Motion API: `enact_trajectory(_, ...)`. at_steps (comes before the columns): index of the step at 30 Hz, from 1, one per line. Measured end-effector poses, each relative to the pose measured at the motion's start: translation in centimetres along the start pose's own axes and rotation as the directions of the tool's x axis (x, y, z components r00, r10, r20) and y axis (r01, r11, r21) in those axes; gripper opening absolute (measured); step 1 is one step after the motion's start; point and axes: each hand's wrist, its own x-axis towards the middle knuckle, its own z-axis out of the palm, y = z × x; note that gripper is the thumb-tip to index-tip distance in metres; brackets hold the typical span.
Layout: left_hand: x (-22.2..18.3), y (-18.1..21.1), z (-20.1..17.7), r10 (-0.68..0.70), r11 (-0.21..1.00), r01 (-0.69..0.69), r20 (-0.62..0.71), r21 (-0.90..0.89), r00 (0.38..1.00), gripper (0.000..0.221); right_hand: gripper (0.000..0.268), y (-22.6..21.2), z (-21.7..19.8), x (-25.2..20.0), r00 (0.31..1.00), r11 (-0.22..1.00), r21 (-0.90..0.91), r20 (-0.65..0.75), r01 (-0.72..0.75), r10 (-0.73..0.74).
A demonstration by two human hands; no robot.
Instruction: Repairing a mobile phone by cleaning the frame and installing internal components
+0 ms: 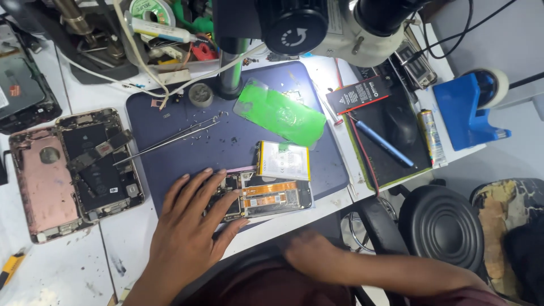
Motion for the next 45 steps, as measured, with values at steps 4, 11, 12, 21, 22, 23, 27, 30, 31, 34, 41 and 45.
enact_trajectory(4, 0.1, 0.0, 0.1, 0.0, 1.0, 0.0, -0.008, -0.001, 1.0, 0.039, 0.009, 6.9, -18.1, -4.5, 0.944, 0.772, 0.58, 0.015, 0.261, -0.33)
enact_trajectory(11, -0.2, 0.0, 0.2, -0.005, 1.0, 0.006, -0.005, 0.014, 1.0, 0.04, 0.015, 34.2, -18.2, -8.4, 0.518, 0.727, 0.387, -0.519, -0.568, 0.68)
enact_trajectory(12, -0.3, 0.0, 0.4, -0.012, 1.0, 0.012, 0.001, 0.011, 1.0, 0.04, 0.01, 39.0, -16.0, -8.5, 0.436, 0.672, 0.41, -0.533, -0.617, 0.725)
enact_trajectory(21, -0.2, -0.1, 0.4, -0.014, 1.0, 0.014, -0.018, -0.006, 1.0, 0.041, 0.012, 43.6, -12.6, -8.9, 0.429, 0.676, 0.257, -0.608, -0.691, 0.669)
enact_trajectory(22, 0.1, -0.2, 0.4, -0.024, 1.0, 0.024, -0.012, -0.007, 1.0, 0.041, 0.012, 39.7, -14.8, -8.9, 0.437, 0.68, 0.257, -0.601, -0.687, 0.669)
enact_trajectory(23, 0.1, -0.1, 0.2, -0.015, 1.0, 0.015, -0.016, -0.017, 1.0, 0.04, 0.013, 35.7, -17.0, -8.5, 0.444, 0.667, 0.307, -0.551, -0.679, 0.706)
enact_trajectory(27, 0.2, 0.1, -0.2, -0.019, 0.999, 0.018, -0.027, -0.032, 0.999, 0.038, 0.014, 19.2, -24.3, -4.3, 0.655, 0.7, 0.56, -0.33, -0.443, 0.679)
enact_trajectory(30, 0.0, 0.3, -0.2, -0.036, 0.999, 0.036, 0.004, -0.032, 0.999, 0.038, 0.053, 12.6, -26.5, 0.4, 0.86, 0.818, 0.574, -0.394, -0.045, 0.324)
enact_trajectory(31, -0.1, 0.3, -0.2, -0.035, 0.999, 0.035, 0.006, -0.029, 0.999, 0.038, 0.053, 12.5, -26.1, 1.3, 0.859, 0.817, 0.575, -0.396, -0.043, 0.324)
enact_trajectory(34, -0.1, 0.2, 0.0, -0.027, 1.0, 0.027, -0.014, -0.012, 1.0, 0.039, 0.059, 12.8, -25.3, 2.8, 0.925, 0.82, 0.564, -0.251, -0.099, 0.285)
enact_trajectory(41, -0.2, 0.1, 0.0, -0.032, 0.999, 0.032, -0.004, -0.012, 0.999, 0.037, 0.065, 13.8, -25.4, 3.0, 0.901, 0.772, 0.632, -0.29, -0.073, 0.323)
enact_trajectory(45, -0.1, 0.2, 0.1, -0.04, 0.999, 0.04, 0.002, -0.018, 0.999, 0.036, 0.067, 14.1, -25.1, 2.3, 0.932, 0.784, 0.616, -0.238, -0.073, 0.274)
